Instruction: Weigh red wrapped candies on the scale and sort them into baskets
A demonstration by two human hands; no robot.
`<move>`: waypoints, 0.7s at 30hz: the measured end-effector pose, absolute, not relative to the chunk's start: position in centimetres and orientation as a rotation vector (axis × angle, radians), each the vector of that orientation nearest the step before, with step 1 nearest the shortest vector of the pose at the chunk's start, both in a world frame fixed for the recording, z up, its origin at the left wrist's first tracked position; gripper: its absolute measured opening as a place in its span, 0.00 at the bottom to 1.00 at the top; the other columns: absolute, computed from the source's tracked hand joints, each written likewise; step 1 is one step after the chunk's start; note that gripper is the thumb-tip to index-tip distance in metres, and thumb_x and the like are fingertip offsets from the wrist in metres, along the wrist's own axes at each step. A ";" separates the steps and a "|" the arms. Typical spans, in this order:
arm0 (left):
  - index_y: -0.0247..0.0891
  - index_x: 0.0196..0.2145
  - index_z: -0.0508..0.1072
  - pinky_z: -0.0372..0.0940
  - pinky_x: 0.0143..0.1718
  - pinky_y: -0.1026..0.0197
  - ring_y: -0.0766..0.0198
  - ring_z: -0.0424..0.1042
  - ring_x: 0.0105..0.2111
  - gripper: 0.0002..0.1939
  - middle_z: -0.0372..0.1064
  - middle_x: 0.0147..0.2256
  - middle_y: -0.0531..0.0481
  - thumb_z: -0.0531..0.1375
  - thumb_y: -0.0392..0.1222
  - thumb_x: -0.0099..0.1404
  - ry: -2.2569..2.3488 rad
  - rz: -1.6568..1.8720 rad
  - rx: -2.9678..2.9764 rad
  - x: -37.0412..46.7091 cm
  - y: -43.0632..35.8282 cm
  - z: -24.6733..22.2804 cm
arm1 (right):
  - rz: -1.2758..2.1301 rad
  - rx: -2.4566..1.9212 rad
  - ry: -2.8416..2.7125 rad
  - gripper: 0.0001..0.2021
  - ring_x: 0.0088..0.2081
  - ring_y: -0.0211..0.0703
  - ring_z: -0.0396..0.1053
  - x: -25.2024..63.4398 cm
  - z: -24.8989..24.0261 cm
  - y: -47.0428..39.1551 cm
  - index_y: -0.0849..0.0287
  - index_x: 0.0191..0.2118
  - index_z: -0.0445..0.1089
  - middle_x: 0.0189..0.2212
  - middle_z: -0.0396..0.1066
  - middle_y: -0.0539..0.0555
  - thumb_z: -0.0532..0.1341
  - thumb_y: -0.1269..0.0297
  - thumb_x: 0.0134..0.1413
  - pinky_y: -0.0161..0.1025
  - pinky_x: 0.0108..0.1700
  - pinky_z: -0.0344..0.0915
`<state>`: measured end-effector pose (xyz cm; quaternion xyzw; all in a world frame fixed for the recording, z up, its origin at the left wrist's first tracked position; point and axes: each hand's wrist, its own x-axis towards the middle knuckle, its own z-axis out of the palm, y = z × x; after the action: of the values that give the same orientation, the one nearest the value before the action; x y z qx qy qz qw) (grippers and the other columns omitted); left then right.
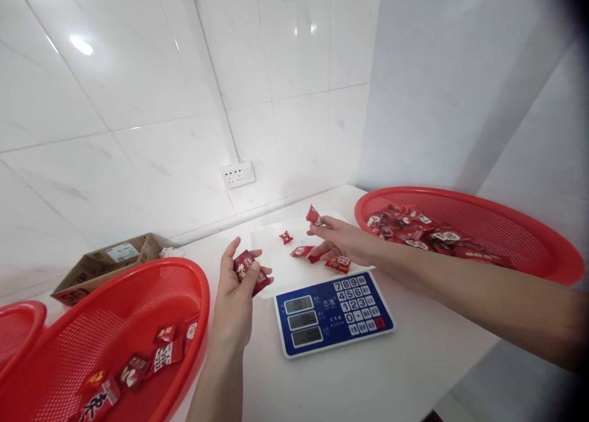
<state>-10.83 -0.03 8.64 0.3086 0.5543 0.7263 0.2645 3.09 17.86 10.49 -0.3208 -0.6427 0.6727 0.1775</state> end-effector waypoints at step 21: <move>0.54 0.63 0.31 0.64 0.51 0.52 0.60 0.72 0.46 0.47 0.68 0.48 0.46 0.58 0.31 0.59 1.276 2.170 0.721 -10.2 -0.6 9.8 | 1.404 -1.026 -2.065 0.24 0.37 0.41 0.70 6.0 11.2 18.3 0.56 0.55 0.60 0.57 0.58 0.61 0.60 0.63 0.50 0.34 0.29 0.69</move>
<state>-10.21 -0.58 9.83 0.2658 0.4709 0.8005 0.2585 5.95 18.33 11.24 -0.3708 -0.7462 0.5075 0.2192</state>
